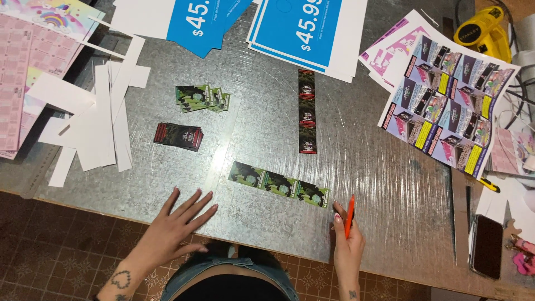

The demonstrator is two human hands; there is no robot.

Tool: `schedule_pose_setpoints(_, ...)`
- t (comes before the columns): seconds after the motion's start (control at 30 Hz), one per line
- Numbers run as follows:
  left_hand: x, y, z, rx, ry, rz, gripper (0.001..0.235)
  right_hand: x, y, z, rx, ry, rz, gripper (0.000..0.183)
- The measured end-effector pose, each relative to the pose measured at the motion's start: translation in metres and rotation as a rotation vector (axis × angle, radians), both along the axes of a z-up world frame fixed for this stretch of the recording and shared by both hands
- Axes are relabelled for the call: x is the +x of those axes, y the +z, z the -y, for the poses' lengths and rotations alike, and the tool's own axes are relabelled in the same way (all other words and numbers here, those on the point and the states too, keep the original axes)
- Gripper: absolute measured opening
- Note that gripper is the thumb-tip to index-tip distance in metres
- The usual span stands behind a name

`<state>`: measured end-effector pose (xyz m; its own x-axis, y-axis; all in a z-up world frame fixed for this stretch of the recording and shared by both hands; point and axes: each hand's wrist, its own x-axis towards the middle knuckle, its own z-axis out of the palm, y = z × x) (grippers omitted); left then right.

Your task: The person is using a utility knife and a metal ruler to manually cut small printed cards from strips of paper on a metal workbench.

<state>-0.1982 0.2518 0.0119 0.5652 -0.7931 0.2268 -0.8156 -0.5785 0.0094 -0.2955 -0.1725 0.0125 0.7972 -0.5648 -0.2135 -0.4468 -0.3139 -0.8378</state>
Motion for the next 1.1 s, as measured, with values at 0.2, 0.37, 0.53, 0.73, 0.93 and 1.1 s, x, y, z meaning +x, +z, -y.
schedule_pose_setpoints(0.2, -0.020, -0.033, 0.000, -0.300, 0.062, -0.129, 0.077, 0.019, -0.001, -0.014, -0.008, 0.116, -0.095, 0.061)
schedule_pose_setpoints(0.37, -0.024, -0.047, -0.008, -0.376, 0.014, -0.090, 0.060, 0.022, -0.005, -0.019, -0.012, 0.126, -0.149, 0.062)
schedule_pose_setpoints(0.53, -0.018, 0.002, -0.006, -0.450, -0.115, 0.044, 0.034, 0.025, -0.008, -0.016, -0.032, 0.141, -0.166, 0.062)
schedule_pose_setpoints(0.73, 0.002, 0.037, 0.032, -0.548, -0.133, 0.233, 0.020, 0.031, 0.000, -0.020, -0.119, 0.299, -0.157, 0.062)
schedule_pose_setpoints(0.93, 0.014, 0.018, 0.076, -0.562, -0.206, 0.215, 0.026, 0.050, 0.003, -0.017, -0.160, 0.377, -0.163, 0.067)
schedule_pose_setpoints(1.1, 0.022, -0.011, 0.091, -0.542, -0.087, 0.137, 0.023, 0.070, 0.002, -0.013, -0.232, 0.391, 0.029, 0.045)
